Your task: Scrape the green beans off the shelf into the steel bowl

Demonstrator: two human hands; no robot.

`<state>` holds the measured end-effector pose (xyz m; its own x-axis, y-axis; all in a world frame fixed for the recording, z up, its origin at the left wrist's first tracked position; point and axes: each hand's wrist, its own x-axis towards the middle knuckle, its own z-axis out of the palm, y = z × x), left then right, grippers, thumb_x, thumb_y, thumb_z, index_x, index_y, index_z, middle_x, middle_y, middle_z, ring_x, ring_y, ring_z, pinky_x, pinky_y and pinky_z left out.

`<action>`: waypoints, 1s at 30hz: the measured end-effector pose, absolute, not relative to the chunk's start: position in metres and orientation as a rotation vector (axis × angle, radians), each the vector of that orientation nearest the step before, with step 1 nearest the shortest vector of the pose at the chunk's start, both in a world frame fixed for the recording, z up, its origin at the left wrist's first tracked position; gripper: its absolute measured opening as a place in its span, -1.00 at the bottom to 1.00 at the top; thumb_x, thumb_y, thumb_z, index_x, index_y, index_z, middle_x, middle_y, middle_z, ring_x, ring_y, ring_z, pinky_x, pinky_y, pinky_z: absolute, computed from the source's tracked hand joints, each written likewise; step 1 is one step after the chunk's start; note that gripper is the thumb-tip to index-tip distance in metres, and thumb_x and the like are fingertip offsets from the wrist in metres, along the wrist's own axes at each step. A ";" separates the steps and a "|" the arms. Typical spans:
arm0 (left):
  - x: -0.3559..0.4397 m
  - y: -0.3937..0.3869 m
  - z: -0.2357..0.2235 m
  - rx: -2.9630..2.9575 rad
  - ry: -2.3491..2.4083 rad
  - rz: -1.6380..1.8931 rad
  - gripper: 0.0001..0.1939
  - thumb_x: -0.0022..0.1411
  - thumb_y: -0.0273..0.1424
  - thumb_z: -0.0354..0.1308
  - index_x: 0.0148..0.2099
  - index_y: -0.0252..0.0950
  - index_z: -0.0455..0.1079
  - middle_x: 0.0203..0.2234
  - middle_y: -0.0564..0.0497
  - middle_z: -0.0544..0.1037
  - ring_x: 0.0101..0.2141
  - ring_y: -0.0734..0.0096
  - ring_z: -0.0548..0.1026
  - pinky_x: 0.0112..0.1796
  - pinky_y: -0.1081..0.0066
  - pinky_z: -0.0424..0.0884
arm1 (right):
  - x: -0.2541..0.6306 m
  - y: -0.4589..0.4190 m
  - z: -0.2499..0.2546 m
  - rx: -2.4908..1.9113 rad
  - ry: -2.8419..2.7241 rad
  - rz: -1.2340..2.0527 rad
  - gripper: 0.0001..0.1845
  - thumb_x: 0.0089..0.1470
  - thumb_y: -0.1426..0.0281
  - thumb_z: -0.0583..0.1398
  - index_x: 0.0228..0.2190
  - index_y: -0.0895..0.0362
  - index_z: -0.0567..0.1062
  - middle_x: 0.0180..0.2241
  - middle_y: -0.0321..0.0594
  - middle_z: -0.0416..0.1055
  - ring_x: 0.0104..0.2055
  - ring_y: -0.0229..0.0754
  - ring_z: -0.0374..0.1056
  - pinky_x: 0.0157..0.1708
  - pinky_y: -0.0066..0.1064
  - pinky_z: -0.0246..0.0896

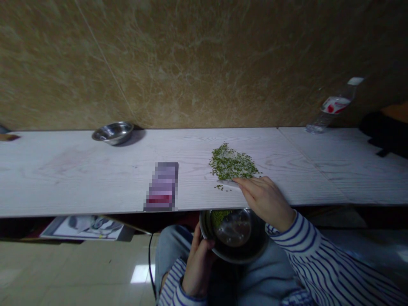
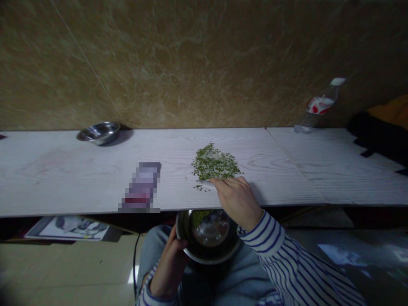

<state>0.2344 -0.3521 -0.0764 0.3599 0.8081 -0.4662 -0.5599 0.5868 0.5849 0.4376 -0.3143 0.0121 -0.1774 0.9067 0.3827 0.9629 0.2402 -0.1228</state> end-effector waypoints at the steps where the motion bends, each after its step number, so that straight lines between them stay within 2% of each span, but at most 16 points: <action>1: 0.234 -0.352 -0.075 0.350 0.802 0.903 -0.29 0.00 -0.52 0.07 0.25 -0.12 0.16 0.02 -0.04 0.46 0.02 0.10 0.37 -0.04 0.21 0.28 | 0.437 -0.313 0.012 -1.721 -2.144 -0.202 -0.67 0.20 0.52 0.00 -0.05 0.13 0.41 -0.21 -0.15 0.53 -0.21 -0.16 0.40 -0.22 -0.30 0.11; 11: 0.233 -0.351 -0.079 0.339 0.795 0.920 -0.25 0.01 -0.52 0.07 0.28 -0.08 0.10 0.00 -0.02 0.48 -0.01 0.13 0.39 -0.03 0.21 0.28 | 0.436 -0.311 0.011 -1.686 -2.142 -0.165 -0.67 0.21 0.52 -0.01 -0.06 0.13 0.43 -0.20 -0.16 0.53 -0.20 -0.16 0.41 -0.20 -0.28 0.13; 17: 0.232 -0.351 -0.079 0.339 0.786 0.929 -0.29 0.02 -0.53 0.07 0.26 -0.13 0.14 0.03 -0.05 0.45 0.04 0.10 0.35 0.01 0.18 0.25 | 0.435 -0.309 0.012 -1.716 -2.151 -0.135 -0.68 0.20 0.53 0.00 -0.07 0.13 0.42 -0.17 -0.16 0.52 -0.16 -0.16 0.41 -0.20 -0.29 0.12; 24: 0.230 -0.351 -0.082 0.373 0.794 0.944 -0.34 0.04 -0.50 0.09 0.23 -0.09 0.19 0.08 -0.03 0.42 0.07 0.07 0.32 0.01 0.14 0.26 | 0.434 -0.309 0.010 -1.703 -2.155 -0.148 -0.68 0.20 0.52 0.01 -0.07 0.12 0.43 -0.19 -0.17 0.53 -0.20 -0.17 0.40 -0.20 -0.30 0.12; 30: 0.228 -0.347 -0.077 0.374 0.809 0.944 -0.30 0.01 -0.51 0.09 0.24 -0.10 0.18 0.00 -0.05 0.48 -0.01 0.07 0.40 -0.03 0.15 0.29 | 0.429 -0.313 0.011 -1.609 -2.207 -0.064 -0.72 0.20 0.52 0.01 -0.13 0.13 0.45 -0.18 -0.16 0.52 -0.15 -0.18 0.39 -0.16 -0.29 0.10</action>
